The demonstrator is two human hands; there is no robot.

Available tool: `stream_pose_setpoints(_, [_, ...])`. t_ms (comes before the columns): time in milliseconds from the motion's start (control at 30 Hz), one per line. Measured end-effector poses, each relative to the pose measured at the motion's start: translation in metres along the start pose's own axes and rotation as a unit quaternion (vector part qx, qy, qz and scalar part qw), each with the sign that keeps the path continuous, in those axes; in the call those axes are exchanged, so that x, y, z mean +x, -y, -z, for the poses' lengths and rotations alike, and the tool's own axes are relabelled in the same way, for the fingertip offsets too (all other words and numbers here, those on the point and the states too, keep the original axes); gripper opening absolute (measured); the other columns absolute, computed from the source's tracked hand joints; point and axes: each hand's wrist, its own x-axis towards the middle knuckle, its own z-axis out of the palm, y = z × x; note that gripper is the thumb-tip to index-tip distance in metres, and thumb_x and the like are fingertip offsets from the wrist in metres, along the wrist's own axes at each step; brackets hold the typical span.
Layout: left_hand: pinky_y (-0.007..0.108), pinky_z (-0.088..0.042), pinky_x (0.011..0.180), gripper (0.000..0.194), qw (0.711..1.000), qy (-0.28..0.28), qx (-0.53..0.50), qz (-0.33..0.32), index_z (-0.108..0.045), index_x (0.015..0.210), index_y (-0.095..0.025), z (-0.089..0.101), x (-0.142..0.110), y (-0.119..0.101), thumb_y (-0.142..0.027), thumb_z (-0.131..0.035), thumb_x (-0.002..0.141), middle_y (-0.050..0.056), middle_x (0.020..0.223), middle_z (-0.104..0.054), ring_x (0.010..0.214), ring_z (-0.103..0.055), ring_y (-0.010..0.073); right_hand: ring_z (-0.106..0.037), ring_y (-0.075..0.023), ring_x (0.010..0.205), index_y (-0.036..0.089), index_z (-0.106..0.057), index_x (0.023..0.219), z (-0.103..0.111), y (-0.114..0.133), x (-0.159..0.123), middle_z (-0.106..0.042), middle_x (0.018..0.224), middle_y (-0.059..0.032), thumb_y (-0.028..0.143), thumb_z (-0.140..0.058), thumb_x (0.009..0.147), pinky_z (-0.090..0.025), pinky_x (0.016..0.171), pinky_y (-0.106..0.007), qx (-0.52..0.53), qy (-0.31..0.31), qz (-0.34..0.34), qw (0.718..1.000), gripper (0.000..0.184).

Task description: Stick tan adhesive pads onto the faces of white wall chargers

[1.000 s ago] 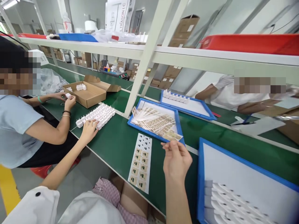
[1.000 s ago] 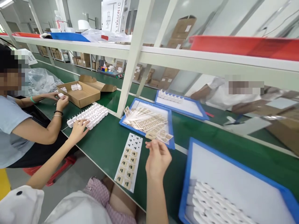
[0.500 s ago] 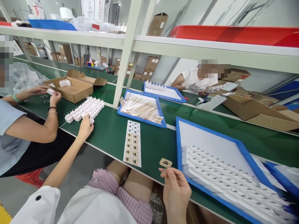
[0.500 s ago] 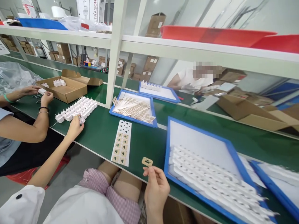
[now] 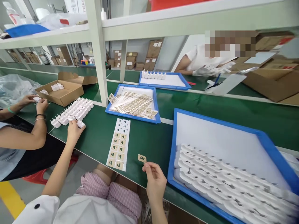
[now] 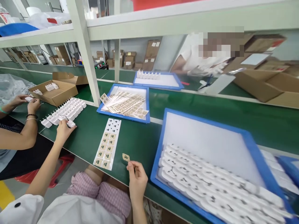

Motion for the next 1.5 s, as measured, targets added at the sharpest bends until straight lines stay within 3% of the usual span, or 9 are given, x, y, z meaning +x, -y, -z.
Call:
stream_pose_setpoints(333, [0.056,-0.053,0.093,0.092,0.996,0.088,0.022,-0.007,-0.048,0.138,-0.013,0.01,-0.016,0.015,-0.055,-0.086,0.065,0.024,0.127,-0.055,0.116,-0.058,0.0464,-0.061,-0.0162,0.057,0.017,-0.068,0.078,0.003,-0.01,-0.002,-0.063,0.06,0.0006,0.062,-0.082,0.071,-0.049,0.06,-0.029,-0.033,-0.006,-0.028,0.999,0.048])
stream_pose_setpoints(500, [0.054,-0.054,0.088,0.068,0.994,0.108,0.021,0.012,-0.056,0.124,-0.011,0.007,-0.006,0.016,-0.067,-0.063,0.085,0.026,0.121,-0.057,0.114,-0.058,0.0459,-0.061,-0.0166,0.058,0.016,-0.07,0.078,0.007,-0.023,0.004,-0.065,0.06,0.0002,0.061,-0.089,0.062,-0.049,0.061,-0.03,-0.045,-0.071,-0.018,0.996,0.051])
stream_pose_setpoints(600, [0.053,-0.056,0.08,0.058,0.993,0.121,0.003,0.015,-0.058,0.115,-0.007,-0.007,0.007,0.002,-0.061,-0.048,0.096,0.029,0.119,-0.056,0.109,-0.059,0.047,-0.061,-0.0174,0.057,0.016,-0.07,0.075,0.005,-0.023,0.008,-0.064,0.057,0.0001,0.062,-0.091,0.056,-0.049,0.06,-0.031,-0.064,-0.094,-0.011,0.993,0.054])
stream_pose_setpoints(733, [0.046,-0.057,0.081,0.041,0.978,0.187,-0.069,-0.066,-0.059,0.124,-0.014,-0.006,0.019,0.003,-0.04,-0.059,0.092,0.019,0.118,-0.055,0.098,-0.066,0.0367,-0.059,-0.017,0.053,0.015,-0.069,0.07,-0.004,-0.016,0.01,-0.061,0.051,0.0008,0.064,-0.092,0.053,-0.05,0.059,-0.033,-0.069,-0.119,0.022,0.99,0.056])
stream_pose_setpoints(900, [0.037,-0.057,0.087,0.055,0.936,0.258,-0.171,-0.17,-0.06,0.135,-0.031,0.006,0.024,0.024,-0.02,-0.064,0.081,0.008,0.124,-0.055,0.09,-0.069,0.0234,-0.058,-0.0166,0.052,0.015,-0.069,0.071,-0.013,-0.012,0.008,-0.061,0.052,0.0014,0.061,-0.091,0.054,-0.049,0.061,-0.034,-0.075,-0.139,0.037,0.987,0.054])
stream_pose_setpoints(1067, [0.057,-0.045,0.108,0.055,0.943,0.185,-0.241,-0.137,-0.056,0.136,-0.017,-0.011,0.01,0.013,-0.019,-0.063,0.082,0.017,0.12,-0.06,0.118,-0.058,0.0382,-0.059,-0.0168,0.053,0.016,-0.068,0.073,-0.014,-0.016,0.004,-0.062,0.054,0.0024,0.056,-0.089,0.06,-0.048,0.062,-0.034,-0.067,-0.134,0.053,0.987,0.047])
stream_pose_setpoints(1233, [0.047,-0.048,0.108,0.046,0.922,0.108,-0.358,-0.099,-0.048,0.134,-0.015,0.001,-0.04,-0.002,-0.028,-0.055,0.09,0.017,0.131,-0.06,0.121,-0.06,0.0314,-0.057,-0.0151,0.052,0.017,-0.065,0.073,-0.015,-0.015,0.004,-0.061,0.056,0.0031,0.053,-0.086,0.061,-0.045,0.059,-0.032,-0.041,-0.109,0.067,0.991,0.043])
stream_pose_setpoints(1333, [0.036,-0.054,0.095,0.04,0.874,0.101,-0.455,-0.135,-0.049,0.13,-0.021,0.042,-0.087,-0.017,-0.031,-0.055,0.092,0.011,0.126,-0.063,0.112,-0.065,0.0241,-0.053,-0.0127,0.05,0.019,-0.059,0.068,-0.018,-0.003,0.003,-0.056,0.052,0.0058,0.056,-0.083,0.061,-0.048,0.062,-0.033,-0.001,-0.096,0.065,0.993,0.044])
stream_pose_setpoints(1500, [0.032,-0.052,0.083,0.043,0.68,0.169,-0.647,-0.3,-0.056,0.122,-0.024,0.102,-0.143,-0.055,-0.015,-0.065,0.081,0.007,0.107,-0.066,0.097,-0.064,0.0208,-0.048,-0.0095,0.051,0.021,-0.053,0.065,-0.031,0.047,-0.036,-0.051,0.054,0.0073,0.048,-0.082,0.067,-0.051,0.064,-0.031,0.082,-0.076,0.034,0.993,0.04])
